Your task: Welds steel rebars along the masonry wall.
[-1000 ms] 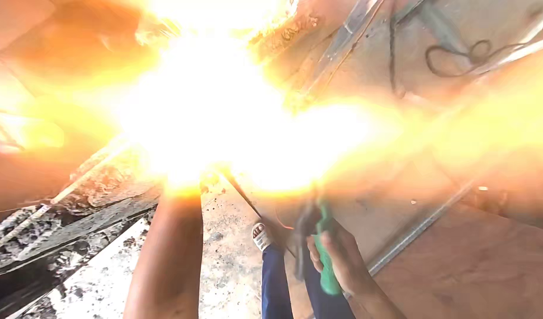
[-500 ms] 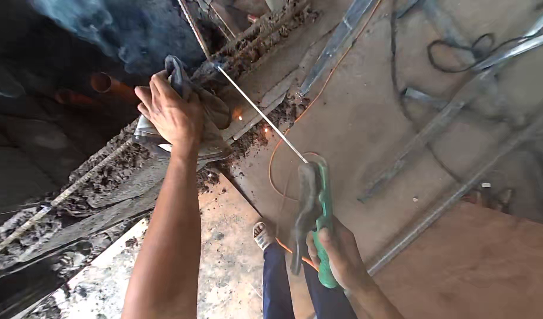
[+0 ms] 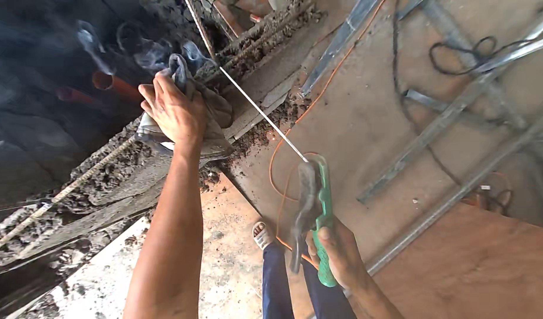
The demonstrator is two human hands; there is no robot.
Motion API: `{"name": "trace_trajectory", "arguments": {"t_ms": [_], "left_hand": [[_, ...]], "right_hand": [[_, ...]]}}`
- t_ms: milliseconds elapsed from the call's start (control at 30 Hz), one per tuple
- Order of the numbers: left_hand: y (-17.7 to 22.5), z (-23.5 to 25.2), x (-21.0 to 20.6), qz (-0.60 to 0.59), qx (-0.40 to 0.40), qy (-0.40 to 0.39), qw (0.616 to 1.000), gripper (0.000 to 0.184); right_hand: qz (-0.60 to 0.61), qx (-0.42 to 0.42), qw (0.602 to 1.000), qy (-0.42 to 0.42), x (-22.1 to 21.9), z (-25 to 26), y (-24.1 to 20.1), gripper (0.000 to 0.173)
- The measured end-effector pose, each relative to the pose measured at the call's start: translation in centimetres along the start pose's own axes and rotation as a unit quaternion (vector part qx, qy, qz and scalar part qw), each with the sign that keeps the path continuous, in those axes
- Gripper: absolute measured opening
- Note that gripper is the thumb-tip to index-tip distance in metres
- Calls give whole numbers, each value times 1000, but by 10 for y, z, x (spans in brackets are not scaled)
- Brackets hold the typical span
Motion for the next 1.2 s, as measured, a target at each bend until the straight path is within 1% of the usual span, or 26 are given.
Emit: {"name": "trace_trajectory", "arguments": {"t_ms": [233, 433, 500, 533, 567, 600, 633, 667, 700, 833, 1133, 1200], "left_hand": [[0, 1, -1, 6, 12, -18, 1000, 59], [-2, 2, -2, 1, 12, -6, 1000, 57], [-1, 1, -1, 1, 9, -8, 1000, 57], [2, 2, 1, 7, 14, -39, 999, 57], [6, 4, 5, 34, 31, -118, 992, 58], [10, 5, 6, 90, 54, -239, 965, 62], [5, 4, 5, 25, 30, -115, 993, 58], [0, 3, 2, -7, 13, -38, 999, 57], [-2, 2, -1, -13, 5, -14, 1000, 56], [-1, 1, -1, -3, 9, -17, 1000, 57], [-1, 1, -1, -2, 5, -11, 1000, 58], [-1, 1, -1, -8, -1, -8, 1000, 59]], "right_hand": [[3, -7, 1000, 0, -2, 1, 3, 60], [46, -9, 999, 0, -4, 0, 4, 60], [20, 3, 1000, 0, -2, 2, 2, 59], [-16, 14, 1000, 1, 0, 3, 1, 60], [-62, 23, 998, 0, 2, 4, -1, 61], [-108, 30, 994, -3, 4, 4, -2, 62], [-138, 34, 990, -9, 6, 3, -2, 63], [-149, 35, 988, -12, 6, 3, -2, 64], [-149, 35, 988, -13, 6, 2, -1, 65], [-115, 25, 993, -6, 4, 2, 1, 63], [-93, 25, 995, -9, 2, 3, 1, 63], [-64, 19, 998, -6, 0, 2, 2, 61]]}}
Point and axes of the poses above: each hand's wrist, its own z-axis towards the middle knuckle, its own x-axis out of the back of the hand, y = z × x, the point moved 9 cm from there along z, towards the middle knuckle, and after that the axes turned 14 degrees about x, right-handed, at the moved point
